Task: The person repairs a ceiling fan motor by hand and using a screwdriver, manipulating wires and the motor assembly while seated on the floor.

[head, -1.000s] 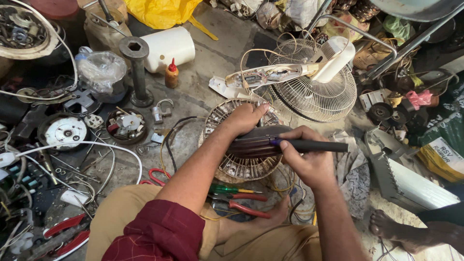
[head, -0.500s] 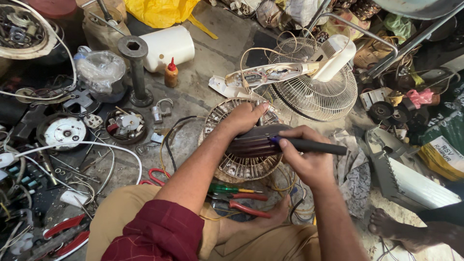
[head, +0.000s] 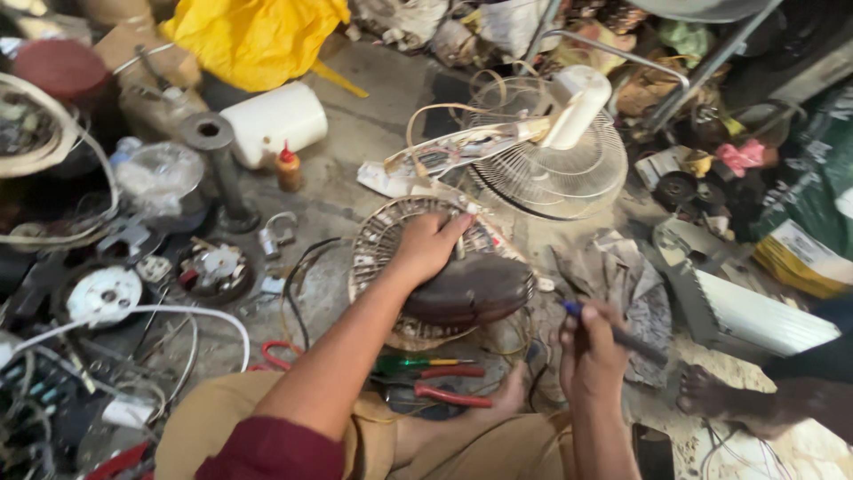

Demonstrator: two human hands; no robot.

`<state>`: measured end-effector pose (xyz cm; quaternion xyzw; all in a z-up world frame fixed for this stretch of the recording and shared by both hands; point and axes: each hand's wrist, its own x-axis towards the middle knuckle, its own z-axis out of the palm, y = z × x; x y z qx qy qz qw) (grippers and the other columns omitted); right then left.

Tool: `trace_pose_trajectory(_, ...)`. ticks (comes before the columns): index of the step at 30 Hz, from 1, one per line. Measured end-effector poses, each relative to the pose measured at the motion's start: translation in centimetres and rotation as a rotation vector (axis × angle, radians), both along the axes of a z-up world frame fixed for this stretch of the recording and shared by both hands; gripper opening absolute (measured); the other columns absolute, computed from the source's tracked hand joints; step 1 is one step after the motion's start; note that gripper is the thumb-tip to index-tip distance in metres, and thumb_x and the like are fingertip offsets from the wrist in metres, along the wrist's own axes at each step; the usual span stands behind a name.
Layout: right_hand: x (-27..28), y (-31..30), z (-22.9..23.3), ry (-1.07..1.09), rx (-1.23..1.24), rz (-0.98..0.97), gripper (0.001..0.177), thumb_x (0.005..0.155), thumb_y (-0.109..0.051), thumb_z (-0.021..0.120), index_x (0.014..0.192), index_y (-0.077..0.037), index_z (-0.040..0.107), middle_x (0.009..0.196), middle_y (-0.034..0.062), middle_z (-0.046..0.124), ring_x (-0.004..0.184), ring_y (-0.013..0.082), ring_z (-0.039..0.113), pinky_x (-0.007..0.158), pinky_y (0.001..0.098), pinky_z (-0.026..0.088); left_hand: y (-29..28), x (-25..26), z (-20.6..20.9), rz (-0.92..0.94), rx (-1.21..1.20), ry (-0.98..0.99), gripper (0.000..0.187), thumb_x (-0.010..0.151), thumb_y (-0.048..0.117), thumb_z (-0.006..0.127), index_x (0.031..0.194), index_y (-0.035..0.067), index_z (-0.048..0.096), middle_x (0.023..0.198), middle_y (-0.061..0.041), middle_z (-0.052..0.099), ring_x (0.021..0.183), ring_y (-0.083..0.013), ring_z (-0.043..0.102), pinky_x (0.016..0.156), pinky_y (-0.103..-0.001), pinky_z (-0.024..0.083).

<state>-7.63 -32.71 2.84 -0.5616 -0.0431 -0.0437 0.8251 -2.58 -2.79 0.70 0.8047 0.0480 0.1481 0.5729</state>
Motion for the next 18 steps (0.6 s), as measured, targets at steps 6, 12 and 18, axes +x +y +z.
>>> trace_pose_trajectory(6, -2.1, -3.9, -2.9, 0.244, -0.082, -0.289, 0.031, 0.099, -0.023, 0.052, 0.123, -0.008, 0.064, 0.096, 0.0065, 0.068, 0.063, 0.0134, 0.058, 0.057, 0.0327, 0.051, -2.4, -4.9, 5.1, 0.021, 0.255, -0.209, 0.037, 0.094, 0.04, 0.069, 0.093, 0.003, 0.071, 0.085, -0.022, 0.072, 0.081, -0.043, 0.068, 0.073, -0.051, 0.051)
trace_pose_trajectory(12, -2.1, -1.5, -2.9, 0.183, -0.207, -0.185, 0.025, 0.099, -0.022, 0.053, 0.115, -0.002, 0.052, 0.094, 0.0122, 0.072, 0.056, 0.0165, 0.058, 0.052, 0.0327, 0.05, -1.5, -4.1, 4.8, 0.097, 0.392, -0.302, 0.031, 0.09, 0.036, 0.072, 0.095, 0.005, 0.072, 0.092, -0.017, 0.073, 0.082, -0.0409, 0.07, 0.072, -0.049, 0.053)
trace_pose_trajectory(18, -2.5, -0.8, -2.2, 0.221, -0.466, -0.197, 0.025, 0.094, -0.017, 0.071, 0.113, -0.001, 0.067, 0.078, 0.0048, 0.064, 0.059, 0.0124, 0.059, 0.055, 0.0274, 0.047, -0.7, -4.0, 4.6, 0.137, 0.399, -0.219, 0.035, 0.091, 0.039, 0.071, 0.101, 0.006, 0.073, 0.093, -0.018, 0.074, 0.084, -0.041, 0.07, 0.071, -0.049, 0.053)
